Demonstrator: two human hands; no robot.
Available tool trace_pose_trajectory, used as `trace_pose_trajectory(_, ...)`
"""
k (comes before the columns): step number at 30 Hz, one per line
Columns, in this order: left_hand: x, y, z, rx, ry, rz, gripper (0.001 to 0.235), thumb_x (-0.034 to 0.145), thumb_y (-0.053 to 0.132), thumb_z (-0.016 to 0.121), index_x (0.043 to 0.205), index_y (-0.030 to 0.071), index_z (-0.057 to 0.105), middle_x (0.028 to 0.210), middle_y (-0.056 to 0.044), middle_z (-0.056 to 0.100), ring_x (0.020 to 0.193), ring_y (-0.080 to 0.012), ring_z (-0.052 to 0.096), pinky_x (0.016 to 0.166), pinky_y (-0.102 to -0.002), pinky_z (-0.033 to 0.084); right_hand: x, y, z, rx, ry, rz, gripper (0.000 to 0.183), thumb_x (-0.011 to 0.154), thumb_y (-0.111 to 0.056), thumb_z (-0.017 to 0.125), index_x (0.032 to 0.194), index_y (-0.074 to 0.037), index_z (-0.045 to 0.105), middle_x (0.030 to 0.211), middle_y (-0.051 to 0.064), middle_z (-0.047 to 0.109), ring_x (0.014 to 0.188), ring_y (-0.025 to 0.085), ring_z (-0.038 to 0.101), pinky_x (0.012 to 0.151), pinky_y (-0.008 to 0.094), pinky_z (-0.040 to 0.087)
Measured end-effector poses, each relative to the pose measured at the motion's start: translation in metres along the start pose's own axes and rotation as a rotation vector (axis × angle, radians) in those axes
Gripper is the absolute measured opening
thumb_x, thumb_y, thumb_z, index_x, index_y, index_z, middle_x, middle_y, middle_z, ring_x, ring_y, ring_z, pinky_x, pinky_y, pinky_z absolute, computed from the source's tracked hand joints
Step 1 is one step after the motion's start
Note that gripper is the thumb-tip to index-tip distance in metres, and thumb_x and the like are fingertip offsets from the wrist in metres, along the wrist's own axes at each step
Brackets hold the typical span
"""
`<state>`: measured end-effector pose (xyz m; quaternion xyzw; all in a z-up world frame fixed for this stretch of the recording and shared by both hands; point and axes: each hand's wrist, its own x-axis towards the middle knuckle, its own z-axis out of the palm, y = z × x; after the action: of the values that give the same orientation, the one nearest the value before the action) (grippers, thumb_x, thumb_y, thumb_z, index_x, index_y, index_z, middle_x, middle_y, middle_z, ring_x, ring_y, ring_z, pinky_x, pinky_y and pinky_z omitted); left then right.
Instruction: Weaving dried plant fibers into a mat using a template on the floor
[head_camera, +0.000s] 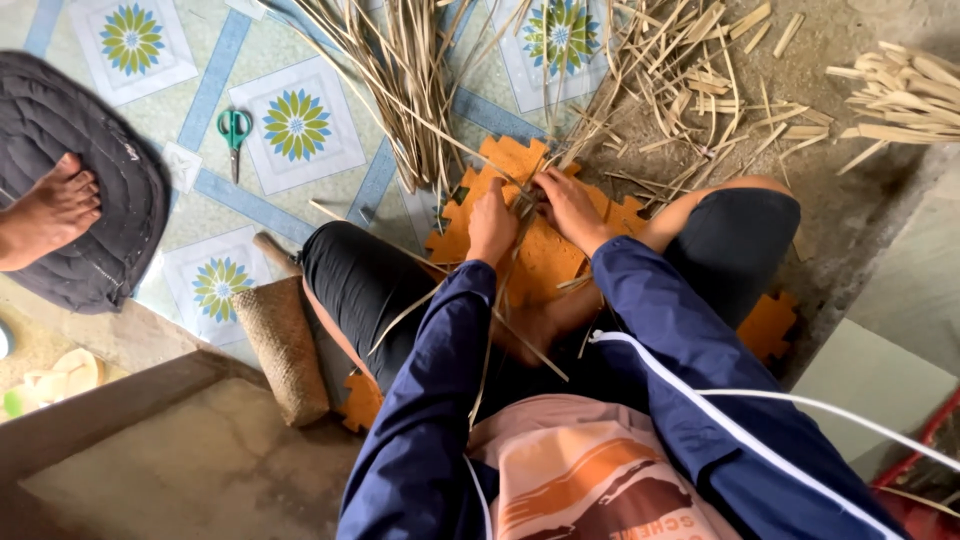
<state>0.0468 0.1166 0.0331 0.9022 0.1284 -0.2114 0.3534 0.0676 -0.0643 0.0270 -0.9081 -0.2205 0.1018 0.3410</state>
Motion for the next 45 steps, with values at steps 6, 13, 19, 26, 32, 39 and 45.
trace_pose_trajectory(6,0.008,-0.005,0.0,-0.064,0.021,-0.028,0.038,0.084,0.009,0.056,0.12,0.022,0.059,0.098,-0.013,0.073,0.103,-0.0419,0.072,0.092,-0.054,0.058,0.0,-0.018,-0.009,0.044,-0.031,0.018,0.027,0.091,-0.003,0.073,0.116,0.003,0.066,0.118,0.021,0.063,0.106,0.051,0.065,0.089,0.057,0.057)
trace_pose_trajectory(13,-0.009,0.023,-0.029,0.062,0.007,0.046,0.036,0.087,0.006,0.056,0.121,0.016,0.061,0.103,-0.022,0.072,0.106,-0.0462,0.071,0.093,-0.056,0.057,0.0,-0.016,-0.006,0.016,-0.034,0.04,0.02,0.091,-0.013,0.075,0.109,-0.006,0.071,0.113,0.013,0.062,0.101,0.048,0.066,0.086,0.057,0.057)
trace_pose_trajectory(19,0.008,0.013,-0.017,0.07,-0.003,0.224,0.049,0.086,0.004,0.052,0.13,0.022,0.061,0.113,-0.022,0.072,0.107,-0.0444,0.07,0.093,-0.054,0.058,0.002,-0.024,-0.009,-0.028,0.003,0.018,0.021,0.085,-0.004,0.072,0.106,-0.008,0.075,0.11,0.011,0.063,0.101,0.044,0.067,0.086,0.052,0.057)
trace_pose_trajectory(26,0.021,0.006,-0.011,0.083,-0.036,0.291,0.055,0.083,0.003,0.052,0.134,0.023,0.055,0.117,-0.023,0.071,0.11,-0.046,0.068,0.097,-0.056,0.056,0.003,-0.012,-0.003,0.068,0.043,0.022,0.025,0.086,-0.014,0.075,0.11,-0.009,0.073,0.113,0.009,0.064,0.105,0.042,0.067,0.088,0.05,0.057)
trace_pose_trajectory(32,0.011,0.019,-0.026,0.091,-0.053,0.329,0.06,0.08,0.0,0.049,0.136,0.02,0.053,0.106,-0.024,0.073,0.106,-0.0466,0.069,0.094,-0.056,0.057,0.003,-0.021,-0.008,0.078,0.056,0.008,0.022,0.085,-0.009,0.075,0.107,-0.005,0.074,0.112,0.011,0.065,0.102,0.043,0.067,0.086,0.05,0.058)
trace_pose_trajectory(39,0.023,0.009,-0.012,-0.055,-0.03,0.384,0.054,0.077,-0.002,0.056,0.128,0.015,0.06,0.099,-0.027,0.07,0.101,-0.0505,0.069,0.088,-0.059,0.057,0.002,-0.006,-0.002,0.069,0.025,0.016,0.027,0.084,-0.01,0.077,0.11,-0.008,0.075,0.114,0.007,0.066,0.106,0.039,0.068,0.091,0.047,0.057)
trace_pose_trajectory(45,0.023,0.01,-0.006,0.063,0.008,0.403,0.034,0.077,-0.003,0.051,0.103,0.006,0.072,0.09,-0.022,0.07,0.085,-0.0464,0.073,0.077,-0.055,0.061,0.005,-0.015,-0.016,0.135,0.004,0.034,0.032,0.081,-0.004,0.078,0.112,-0.004,0.074,0.114,0.012,0.068,0.11,0.041,0.067,0.094,0.05,0.056)
